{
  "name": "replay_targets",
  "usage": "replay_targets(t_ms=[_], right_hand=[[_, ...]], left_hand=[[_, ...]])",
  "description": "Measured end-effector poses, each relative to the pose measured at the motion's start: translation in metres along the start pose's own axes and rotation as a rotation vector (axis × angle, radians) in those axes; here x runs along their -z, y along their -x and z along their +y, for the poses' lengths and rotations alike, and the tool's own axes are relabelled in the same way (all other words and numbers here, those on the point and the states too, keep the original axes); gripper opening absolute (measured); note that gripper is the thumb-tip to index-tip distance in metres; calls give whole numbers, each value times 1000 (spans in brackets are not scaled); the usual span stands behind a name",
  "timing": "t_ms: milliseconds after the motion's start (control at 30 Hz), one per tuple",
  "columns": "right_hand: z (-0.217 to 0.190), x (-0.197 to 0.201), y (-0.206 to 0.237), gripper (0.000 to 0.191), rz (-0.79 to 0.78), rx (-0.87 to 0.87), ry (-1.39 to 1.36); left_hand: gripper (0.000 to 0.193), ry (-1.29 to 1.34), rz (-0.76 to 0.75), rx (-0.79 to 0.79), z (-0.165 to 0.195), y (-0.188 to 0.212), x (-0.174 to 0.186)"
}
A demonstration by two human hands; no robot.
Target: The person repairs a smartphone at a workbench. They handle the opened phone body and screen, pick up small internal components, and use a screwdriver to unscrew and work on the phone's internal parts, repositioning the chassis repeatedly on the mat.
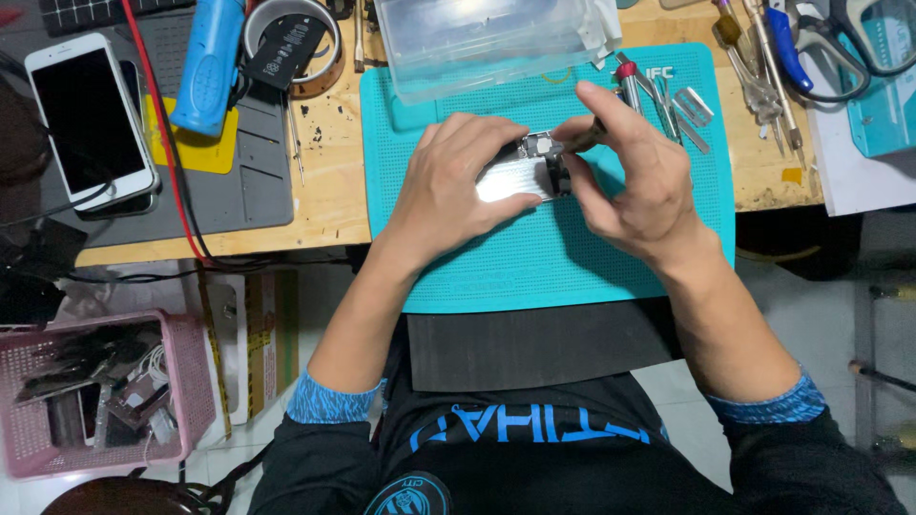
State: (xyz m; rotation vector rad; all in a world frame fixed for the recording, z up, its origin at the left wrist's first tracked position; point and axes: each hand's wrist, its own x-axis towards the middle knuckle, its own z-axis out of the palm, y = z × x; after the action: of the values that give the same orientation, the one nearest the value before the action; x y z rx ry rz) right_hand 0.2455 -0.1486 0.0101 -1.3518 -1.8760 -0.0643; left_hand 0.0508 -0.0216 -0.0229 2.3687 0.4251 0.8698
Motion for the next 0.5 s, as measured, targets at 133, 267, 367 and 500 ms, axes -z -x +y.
replay_targets(t_ms=[133,267,367,500], right_hand=[[2,0,0,69,-15,-29,54],[4,0,3,71,-21,-67,-28],[5,-2,6,71,-4,-89,5],[6,-2,8,71,0,-100,-110]], left_hand=[[59,13,-1,-3,0,0,0],[59,23,-6,3,0,0,0],[58,16,-8,6,0,0,0],[58,19,-6,7,0,0,0]])
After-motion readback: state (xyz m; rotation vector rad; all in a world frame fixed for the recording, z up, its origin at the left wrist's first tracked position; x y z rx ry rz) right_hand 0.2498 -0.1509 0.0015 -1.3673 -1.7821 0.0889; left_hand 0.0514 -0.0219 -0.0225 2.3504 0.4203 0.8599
